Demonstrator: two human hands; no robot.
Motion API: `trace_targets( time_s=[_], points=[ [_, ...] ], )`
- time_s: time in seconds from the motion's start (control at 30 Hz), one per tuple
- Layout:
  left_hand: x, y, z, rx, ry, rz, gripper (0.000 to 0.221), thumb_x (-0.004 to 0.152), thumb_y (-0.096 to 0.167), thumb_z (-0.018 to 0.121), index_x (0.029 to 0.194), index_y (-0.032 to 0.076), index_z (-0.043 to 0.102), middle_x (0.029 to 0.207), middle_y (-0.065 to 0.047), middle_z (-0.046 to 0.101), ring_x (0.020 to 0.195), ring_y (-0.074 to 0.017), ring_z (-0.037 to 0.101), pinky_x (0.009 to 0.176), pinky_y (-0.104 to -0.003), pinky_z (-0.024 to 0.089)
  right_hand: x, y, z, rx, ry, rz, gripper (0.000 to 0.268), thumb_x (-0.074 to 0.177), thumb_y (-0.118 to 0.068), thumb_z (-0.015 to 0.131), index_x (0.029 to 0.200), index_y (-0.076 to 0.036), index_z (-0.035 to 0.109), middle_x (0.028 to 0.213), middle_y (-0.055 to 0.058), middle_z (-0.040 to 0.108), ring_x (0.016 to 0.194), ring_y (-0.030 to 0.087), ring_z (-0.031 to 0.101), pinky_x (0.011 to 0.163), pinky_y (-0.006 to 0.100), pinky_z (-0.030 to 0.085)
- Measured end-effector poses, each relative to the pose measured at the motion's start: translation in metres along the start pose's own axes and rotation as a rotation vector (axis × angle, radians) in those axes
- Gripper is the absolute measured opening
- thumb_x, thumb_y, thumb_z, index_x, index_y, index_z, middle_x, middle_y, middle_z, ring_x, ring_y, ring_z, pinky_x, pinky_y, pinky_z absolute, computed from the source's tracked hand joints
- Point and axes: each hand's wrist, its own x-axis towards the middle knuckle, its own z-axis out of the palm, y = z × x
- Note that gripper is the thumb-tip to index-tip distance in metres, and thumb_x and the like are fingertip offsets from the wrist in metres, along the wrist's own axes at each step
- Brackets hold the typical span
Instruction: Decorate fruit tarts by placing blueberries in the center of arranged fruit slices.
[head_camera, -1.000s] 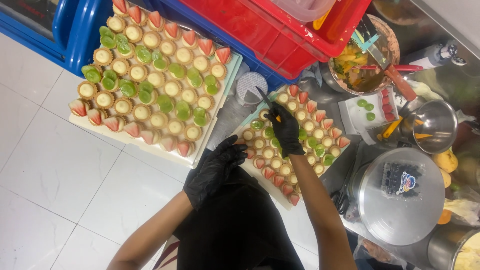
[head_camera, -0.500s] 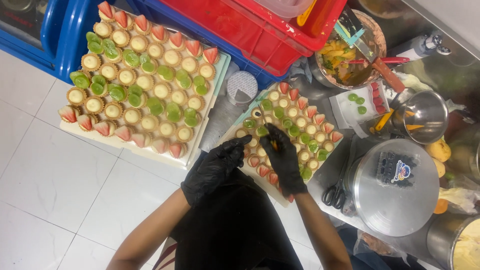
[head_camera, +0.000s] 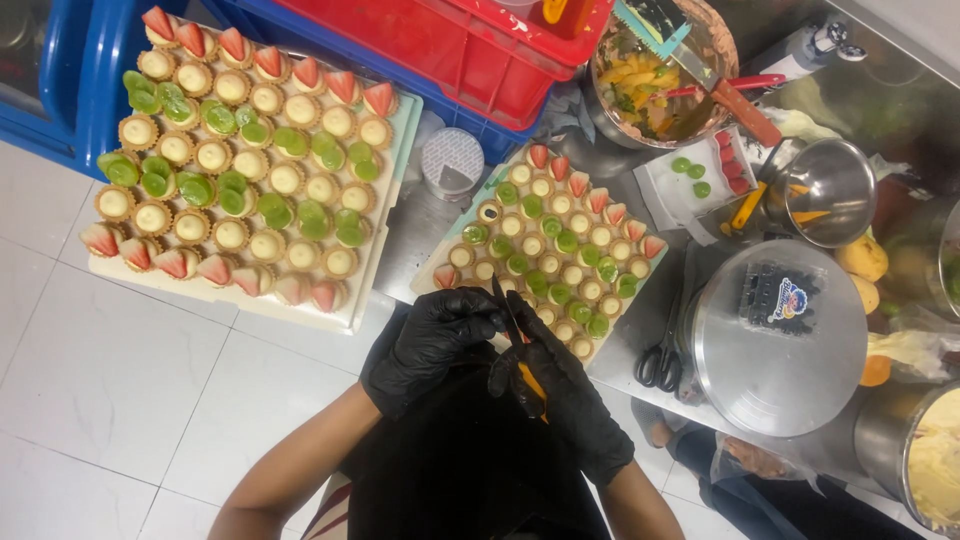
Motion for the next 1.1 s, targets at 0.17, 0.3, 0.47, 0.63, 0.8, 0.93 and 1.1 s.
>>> trace_targets(
  time_s=[0.17, 0.3, 0.47, 0.63, 0.8, 0.93, 1.1],
  points=[
    [0.002, -0.002, 0.003, 0.106, 0.047, -0.003, 0.018, 0.09, -0.002, 0.068, 0.106, -0.001, 0.074, 0.099, -0.006, 0.073, 0.087, -0.0137, 0.07, 0.076, -0.027, 0.059, -0.003, 0.012, -0.007, 0.005, -0.038, -0.019, 0.06, 0.106, -0.028, 0.042, 0.163, -0.012, 0.032, 0.079, 0.009, 0.068, 0.07, 0.012, 0.059, 0.065, 0.023, 0.045],
    [0.002, -0.011, -0.002, 0.117, 0.036, 0.026, 0.015, 0.092, -0.002, 0.068, 0.105, -0.002, 0.074, 0.099, -0.007, 0.074, 0.086, -0.014, 0.07, 0.075, -0.028, 0.058, -0.007, 0.015, -0.009, -0.007, -0.026, -0.002, 0.062, 0.106, -0.032, 0.042, 0.164, -0.013, 0.034, 0.086, 0.01, 0.069, 0.079, 0.015, 0.063, 0.067, 0.026, 0.045],
    [0.002, -0.024, -0.009, 0.085, 0.047, 0.073, 0.014, 0.091, -0.002, 0.071, 0.105, -0.001, 0.074, 0.1, -0.006, 0.074, 0.088, -0.0133, 0.07, 0.077, -0.027, 0.058, -0.007, 0.019, -0.012, -0.124, -0.02, -0.088, 0.06, 0.107, -0.03, 0.045, 0.162, -0.01, 0.035, 0.122, 0.009, 0.066, 0.11, 0.012, 0.06, 0.098, 0.028, 0.047],
    [0.004, -0.036, -0.016, 0.213, 0.065, 0.036, 0.013, 0.089, 0.0, 0.071, 0.102, -0.001, 0.073, 0.098, -0.004, 0.073, 0.088, -0.0131, 0.072, 0.077, -0.027, 0.062, -0.006, 0.022, -0.012, -0.135, -0.061, -0.234, 0.058, 0.111, -0.029, 0.045, 0.163, -0.007, 0.033, 0.147, 0.004, 0.055, 0.117, 0.013, 0.06, 0.104, 0.029, 0.047],
    [-0.006, -0.006, 0.002, 0.053, 0.138, 0.018, 0.018, 0.089, -0.003, 0.07, 0.106, -0.001, 0.073, 0.095, -0.006, 0.074, 0.084, -0.0147, 0.07, 0.074, -0.028, 0.059, 0.0, 0.022, -0.009, 0.057, -0.192, -0.205, 0.064, 0.11, -0.025, 0.048, 0.168, -0.01, 0.024, 0.101, 0.012, 0.066, 0.092, 0.016, 0.064, 0.085, 0.027, 0.052],
    [0.0, -0.015, -0.005, 0.127, 0.177, 0.021, 0.017, 0.087, 0.0, 0.07, 0.104, 0.001, 0.074, 0.098, -0.005, 0.077, 0.083, -0.014, 0.072, 0.073, -0.029, 0.061, -0.003, 0.006, -0.002, -0.044, -0.128, -0.091, 0.062, 0.104, -0.029, 0.04, 0.162, -0.012, 0.025, 0.107, 0.007, 0.07, 0.078, 0.014, 0.064, 0.058, 0.023, 0.044],
    [0.009, -0.026, -0.01, 0.137, -0.014, 0.122, 0.015, 0.094, 0.001, 0.077, 0.107, -0.005, 0.073, 0.101, -0.008, 0.073, 0.088, -0.0143, 0.069, 0.074, -0.026, 0.056, -0.004, -0.005, 0.004, 0.109, -0.019, 0.011, 0.061, 0.106, -0.026, 0.04, 0.164, -0.012, 0.029, 0.105, 0.005, 0.065, 0.086, 0.013, 0.061, 0.073, 0.024, 0.049]
  ],
)
